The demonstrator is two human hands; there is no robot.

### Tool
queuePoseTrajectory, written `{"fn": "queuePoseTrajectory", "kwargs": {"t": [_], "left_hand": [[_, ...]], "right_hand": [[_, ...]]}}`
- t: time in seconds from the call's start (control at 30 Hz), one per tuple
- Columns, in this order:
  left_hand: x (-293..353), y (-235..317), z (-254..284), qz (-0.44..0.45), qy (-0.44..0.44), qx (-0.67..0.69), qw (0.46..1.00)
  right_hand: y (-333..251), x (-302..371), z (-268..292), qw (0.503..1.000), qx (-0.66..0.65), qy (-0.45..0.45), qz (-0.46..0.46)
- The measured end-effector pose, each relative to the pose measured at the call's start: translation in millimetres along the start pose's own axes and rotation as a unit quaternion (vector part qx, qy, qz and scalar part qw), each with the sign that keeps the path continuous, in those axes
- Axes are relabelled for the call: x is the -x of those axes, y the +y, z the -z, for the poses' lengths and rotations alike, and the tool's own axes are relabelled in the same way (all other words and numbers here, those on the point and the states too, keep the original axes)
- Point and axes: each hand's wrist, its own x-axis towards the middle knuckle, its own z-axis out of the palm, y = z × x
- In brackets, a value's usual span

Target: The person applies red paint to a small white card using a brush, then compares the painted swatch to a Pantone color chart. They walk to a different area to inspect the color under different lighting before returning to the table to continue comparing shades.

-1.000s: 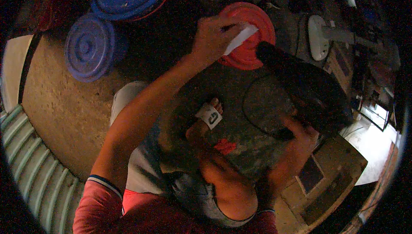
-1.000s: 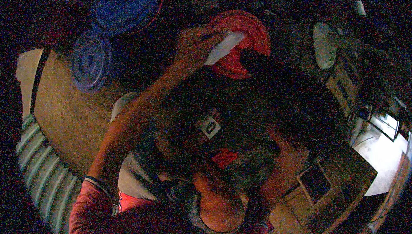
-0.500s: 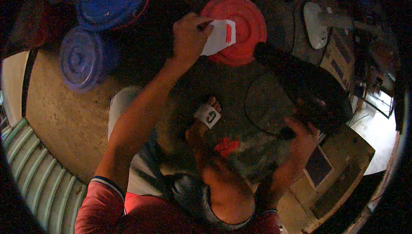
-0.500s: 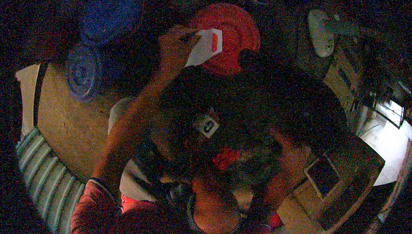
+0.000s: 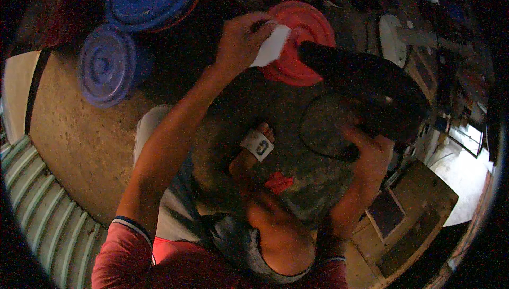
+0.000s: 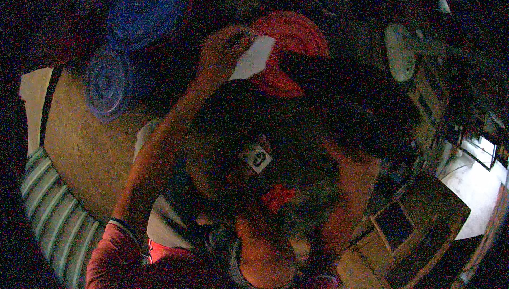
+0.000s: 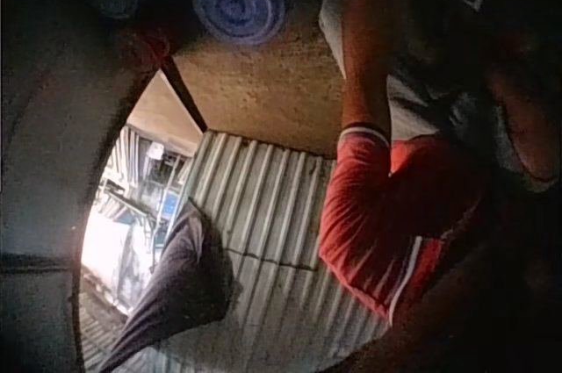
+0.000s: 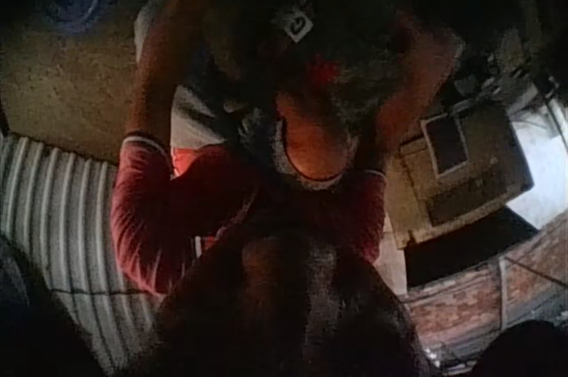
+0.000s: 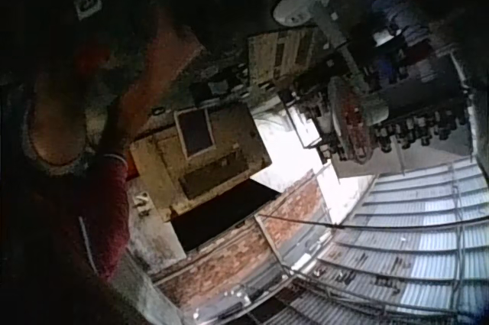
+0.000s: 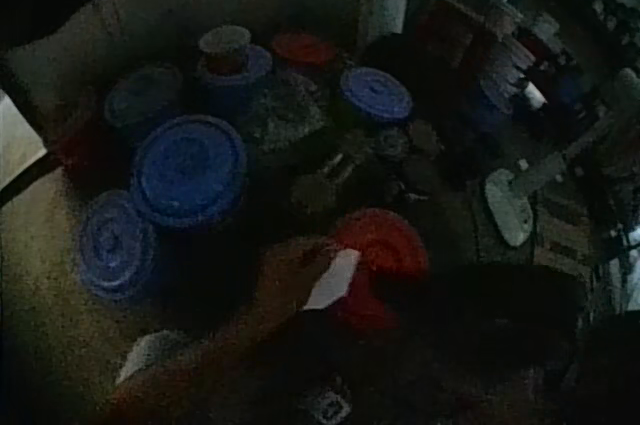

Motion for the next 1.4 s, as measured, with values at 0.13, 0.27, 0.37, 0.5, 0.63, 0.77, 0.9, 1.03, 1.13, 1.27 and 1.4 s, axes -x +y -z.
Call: {"fn": "queuePoseTrajectory", "kwargs": {"t": [0.13, 0.27, 0.37, 0.5, 0.63, 0.77, 0.9, 1.03, 1.13, 1.27, 1.4], "left_hand": [[-6.4, 24.9, -16.9, 0.091, -0.061, 0.103, 0.989], [-5.2, 26.6, -51.7, 0.117, -0.137, 0.196, 0.964], [-2.0, 15.5, -57.0, 0.062, -0.105, -0.001, 0.993], [-18.4, -3.8, -37.6, 0.03, -0.127, -0.215, 0.968], [-29.4, -9.5, -33.9, 0.062, -0.137, -0.194, 0.969], [-15.3, -15.2, -24.1, 0.075, -0.107, -0.167, 0.977], [-20.9, -18.2, -14.9, 0.032, -0.105, -0.181, 0.977], [-24.8, -20.9, -6.7, -0.024, -0.101, -0.228, 0.968], [-30.6, -14.5, -3.6, 0.013, -0.102, -0.162, 0.981], [-37.7, 15.8, -9.7, 0.167, -0.161, -0.015, 0.973], [28.5, 31.8, -60.8, 0.337, 0.004, 0.323, 0.885]], "right_hand": [[20.1, 5.9, 25.7, 0.973, -0.227, 0.035, -0.017], [28.2, 22.5, 56.8, 0.912, -0.408, 0.04, -0.02], [44.3, 12.1, 59.7, 0.88, -0.471, 0.041, -0.046], [92.1, -9.1, 44.7, 0.904, -0.352, 0.121, -0.211], [87.7, -42.1, 41.4, 0.943, -0.289, 0.035, -0.164], [83.5, -37.0, 34.8, 0.955, -0.251, -0.035, -0.151], [48.4, -38.6, 20.9, 0.972, -0.164, -0.102, -0.137], [46.0, -43.7, -1.1, 0.98, -0.076, -0.14, -0.115], [22.5, -41.9, -10.7, 0.982, -0.128, -0.107, -0.088], [59.9, -31.0, 24.4, 0.981, -0.168, 0.026, -0.095], [108.0, -15.3, 66.6, 0.947, -0.302, 0.046, -0.101]]}}
